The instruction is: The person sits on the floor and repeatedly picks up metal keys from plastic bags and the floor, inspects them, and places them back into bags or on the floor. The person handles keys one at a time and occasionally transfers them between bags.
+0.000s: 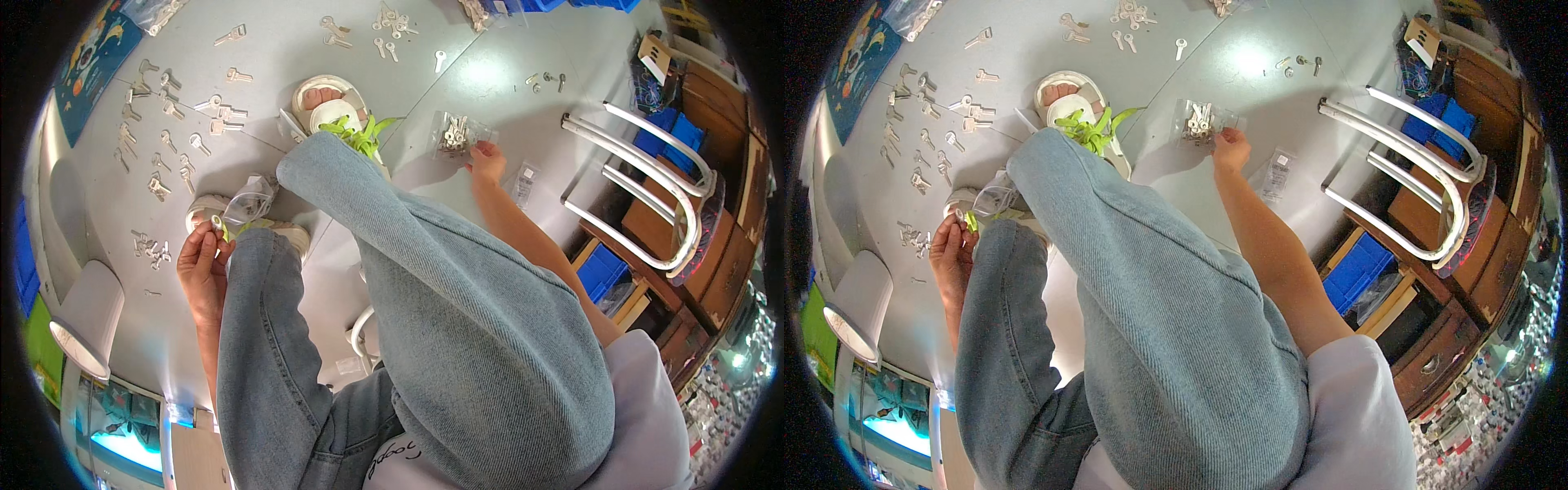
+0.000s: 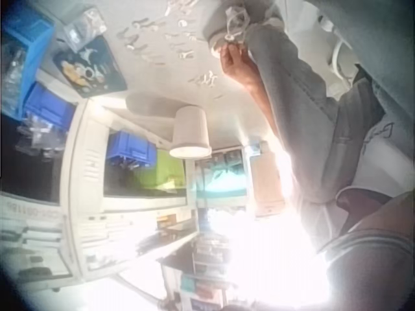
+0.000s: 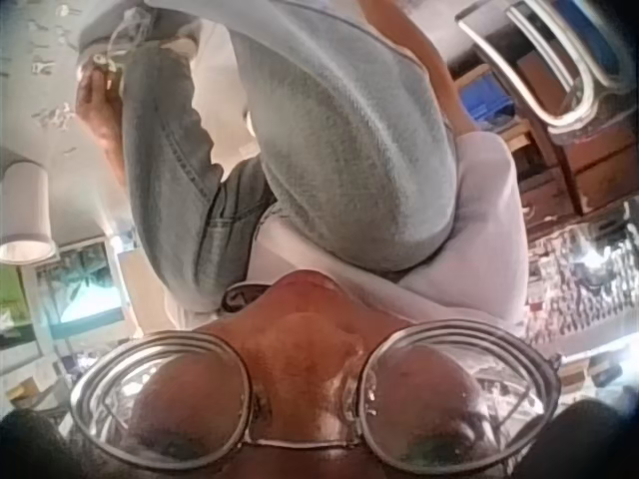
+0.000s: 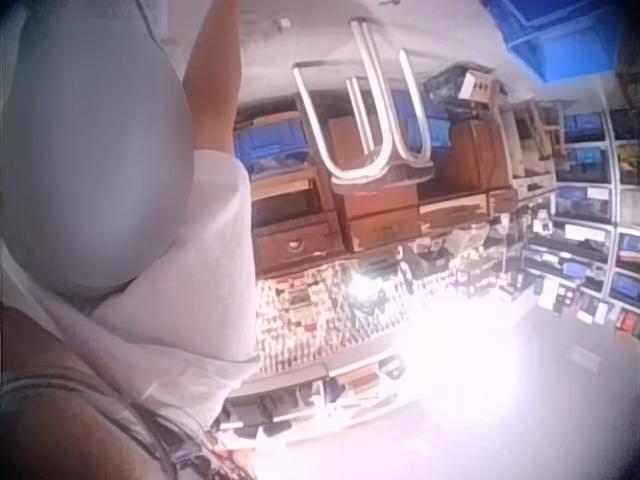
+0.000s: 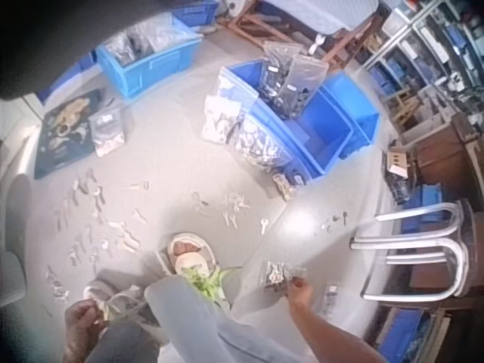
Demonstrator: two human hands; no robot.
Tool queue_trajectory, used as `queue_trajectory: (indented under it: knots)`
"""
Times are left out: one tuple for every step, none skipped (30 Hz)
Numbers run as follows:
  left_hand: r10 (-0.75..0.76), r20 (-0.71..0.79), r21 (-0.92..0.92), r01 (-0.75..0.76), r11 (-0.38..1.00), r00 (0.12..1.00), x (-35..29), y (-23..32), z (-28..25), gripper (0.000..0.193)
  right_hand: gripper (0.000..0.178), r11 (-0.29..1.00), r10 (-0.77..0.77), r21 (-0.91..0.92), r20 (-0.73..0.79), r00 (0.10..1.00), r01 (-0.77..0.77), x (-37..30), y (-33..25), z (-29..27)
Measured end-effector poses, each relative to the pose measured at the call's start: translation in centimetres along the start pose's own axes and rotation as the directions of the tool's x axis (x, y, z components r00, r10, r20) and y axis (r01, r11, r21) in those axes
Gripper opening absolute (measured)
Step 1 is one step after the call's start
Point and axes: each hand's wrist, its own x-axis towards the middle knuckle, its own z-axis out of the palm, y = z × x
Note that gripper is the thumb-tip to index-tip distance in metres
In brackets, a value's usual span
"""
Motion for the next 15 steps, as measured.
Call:
queue_trajectory:
  knots:
    - [0.007, 0.009, -0.015, -0.007, 1.0, 1.0, 0.1, -0.1, 0.0, 0.02, 0.019, 0.999, 0.044, 0.016, -0.008, 0.999, -0.044, -0.4, -0.7, -0.3]
    - [0.014, 0.018, -0.03, -0.014, 0.999, 1.0, 0.2, -0.2, 0.0, 0.02, 0.018, 0.999, -0.011, -0.041, 0.004, 1.0, 0.011, 0.4, 0.0, -0.5]
    - [0.013, 0.012, -0.049, -0.012, 0.999, 1.0, -0.1, 0.1, 0.0, 0.021, 0.019, 0.993, -0.064, -0.096, 0.035, 0.997, 0.067, 1.5, 0.9, 0.0]
    - [-0.004, 0.04, -0.073, 0.007, 0.997, 0.999, 0.4, -0.1, 0.5, 0.022, 0.019, 0.981, -0.115, -0.152, 0.031, 0.993, 0.118, 2.4, 1.6, -0.8]
    - [-0.008, 0.032, -0.092, 0.011, 0.996, 0.999, 0.2, 0.1, 0.3, 0.023, 0.019, 0.965, -0.17, -0.192, 0.056, 0.984, 0.177, 2.0, 1.1, -0.3]
    - [-0.018, 0.048, -0.112, 0.023, 0.993, 0.999, 0.1, 0.3, 0.3, 0.024, 0.02, 0.945, -0.224, -0.228, 0.079, 0.971, 0.236, 0.9, -0.3, 0.0]
    - [-0.027, 0.061, -0.131, 0.035, 0.991, 0.998, -0.1, 0.5, 0.4, 0.025, 0.021, 0.918, -0.277, -0.262, 0.107, 0.955, 0.296, 0.3, -1.0, 0.5]
    - [-0.031, 0.07, -0.152, 0.042, 0.987, 0.997, -0.5, 1.0, 0.5, 0.026, 0.022, 0.902, -0.288, -0.299, 0.126, 0.949, 0.313, 0.3, -1.0, 1.0]
    - [-0.056, 0.048, -0.123, 0.062, 0.991, 0.997, -0.9, 1.4, 0.8, 0.027, 0.022, 0.882, -0.299, -0.334, 0.151, 0.942, 0.333, 0.6, -1.0, 1.7]
    - [-0.08, 0.022, -0.088, 0.082, 0.993, 0.997, -1.0, 1.9, 1.4, 0.027, 0.023, 0.862, -0.306, -0.365, 0.179, 0.935, 0.351, 0.7, -0.9, 2.5]
    - [-0.103, -0.011, -0.057, 0.102, 0.993, 0.995, -1.0, 2.2, 2.0, 0.028, 0.024, 0.869, -0.29, -0.365, 0.168, 0.942, 0.333, 1.0, -1.0, 2.3]
    - [-0.119, -0.006, 0.025, 0.119, 0.993, 0.993, -0.5, 1.9, 2.2, 0.026, 0.025, 0.877, -0.273, -0.361, 0.164, 0.948, 0.315, 1.7, -1.0, 1.6]
    - [-0.112, 0.01, 0.021, 0.112, 0.994, 0.994, -0.7, 2.8, 3.5, 0.025, 0.028, 0.866, -0.245, -0.402, 0.179, 0.953, 0.298, 3.6, -0.1, 1.5]
    - [-0.094, 0.049, -0.001, 0.094, 0.996, 0.994, -0.6, 3.2, 3.9, 0.022, 0.032, 0.899, -0.267, -0.308, 0.178, 0.947, 0.311, 4.7, 0.9, 1.1]
    - [-0.105, 0.101, 0.011, 0.104, 0.994, 0.989, -0.2, 3.6, 3.7, 0.022, 0.031, 0.887, -0.245, -0.358, 0.169, 0.955, 0.291, 6.0, 1.6, 0.3]
